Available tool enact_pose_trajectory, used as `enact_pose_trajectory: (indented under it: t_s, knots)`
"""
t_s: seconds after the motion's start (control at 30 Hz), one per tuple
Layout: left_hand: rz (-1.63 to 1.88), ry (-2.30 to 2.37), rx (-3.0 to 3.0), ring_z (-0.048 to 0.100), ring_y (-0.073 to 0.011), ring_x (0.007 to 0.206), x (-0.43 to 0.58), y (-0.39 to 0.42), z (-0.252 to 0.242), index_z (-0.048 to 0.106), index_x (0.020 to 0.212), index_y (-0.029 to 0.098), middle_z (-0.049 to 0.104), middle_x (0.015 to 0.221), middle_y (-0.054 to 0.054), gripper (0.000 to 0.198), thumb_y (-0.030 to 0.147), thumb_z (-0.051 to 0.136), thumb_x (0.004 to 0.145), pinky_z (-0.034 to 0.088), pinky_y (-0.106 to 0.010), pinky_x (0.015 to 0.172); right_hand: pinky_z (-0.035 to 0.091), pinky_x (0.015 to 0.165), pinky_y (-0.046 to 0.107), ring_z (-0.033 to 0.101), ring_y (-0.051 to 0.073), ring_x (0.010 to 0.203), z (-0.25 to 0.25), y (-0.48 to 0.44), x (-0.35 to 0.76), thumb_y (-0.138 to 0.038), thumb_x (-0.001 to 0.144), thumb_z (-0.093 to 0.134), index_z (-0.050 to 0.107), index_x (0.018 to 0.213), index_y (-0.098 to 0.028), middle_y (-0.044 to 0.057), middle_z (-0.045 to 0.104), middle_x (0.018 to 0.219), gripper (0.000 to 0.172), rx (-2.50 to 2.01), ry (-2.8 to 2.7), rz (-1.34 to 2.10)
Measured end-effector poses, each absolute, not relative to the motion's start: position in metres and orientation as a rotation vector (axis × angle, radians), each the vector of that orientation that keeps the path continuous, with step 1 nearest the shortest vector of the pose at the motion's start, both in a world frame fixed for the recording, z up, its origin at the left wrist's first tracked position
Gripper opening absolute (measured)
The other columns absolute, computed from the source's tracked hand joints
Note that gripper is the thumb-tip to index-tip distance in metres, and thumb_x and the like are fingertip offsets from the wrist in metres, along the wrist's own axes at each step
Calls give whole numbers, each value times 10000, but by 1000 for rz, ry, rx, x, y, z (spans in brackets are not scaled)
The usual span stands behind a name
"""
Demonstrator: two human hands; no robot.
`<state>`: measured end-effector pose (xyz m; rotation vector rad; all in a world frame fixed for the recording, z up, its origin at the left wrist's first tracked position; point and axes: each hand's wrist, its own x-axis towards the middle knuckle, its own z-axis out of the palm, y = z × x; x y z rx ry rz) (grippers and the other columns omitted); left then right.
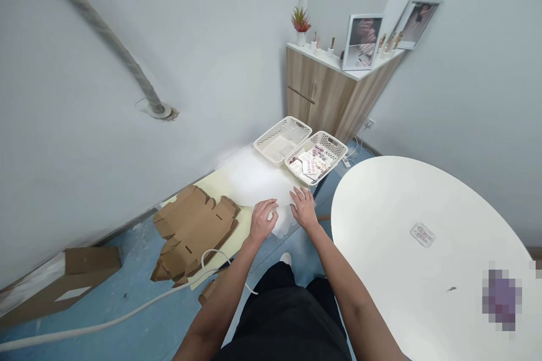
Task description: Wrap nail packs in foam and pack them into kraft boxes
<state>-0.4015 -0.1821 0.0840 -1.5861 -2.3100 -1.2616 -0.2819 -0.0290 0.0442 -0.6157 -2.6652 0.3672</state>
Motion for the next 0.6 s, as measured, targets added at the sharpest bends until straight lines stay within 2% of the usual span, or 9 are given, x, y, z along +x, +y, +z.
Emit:
enact_pose_trajectory:
  t_s: [0.1, 0.23, 0.6]
  knots:
    - [-1306, -2214, -1812, 632, -218, 1020, -370, -158, 100, 650, 1022, 215, 688, 1095, -67, 274, 100, 482, 840, 508, -414, 891, 291, 1093, 520, 451, 280, 1257, 45, 0, -249, -110, 816, 468, 653, 1133, -203, 90, 628, 1287, 378, -717, -2537, 355]
    - [-1361, -2097, -2156, 631, -206, 1022, -309, -123, 101, 643, 1040, 223, 686, 1094, -59, 305, 75, 472, 835, 515, -401, 889, 295, 1089, 519, 492, 259, 1219, 48, 38, -175, -21, 764, 435, 664, 976, -217, 63, 680, 1192, 369, -905, -2415, 244]
    - [-1103, -1788, -2848, 629, -220, 1089, -156, -42, 42, 633, 1002, 190, 679, 1131, -89, 308, 0, 476, 817, 517, -421, 929, 285, 1082, 534, 493, 286, 1220, 34, 49, 59, -31, 778, 449, 624, 877, -219, 66, 693, 1145, 275, -1495, -2230, -50]
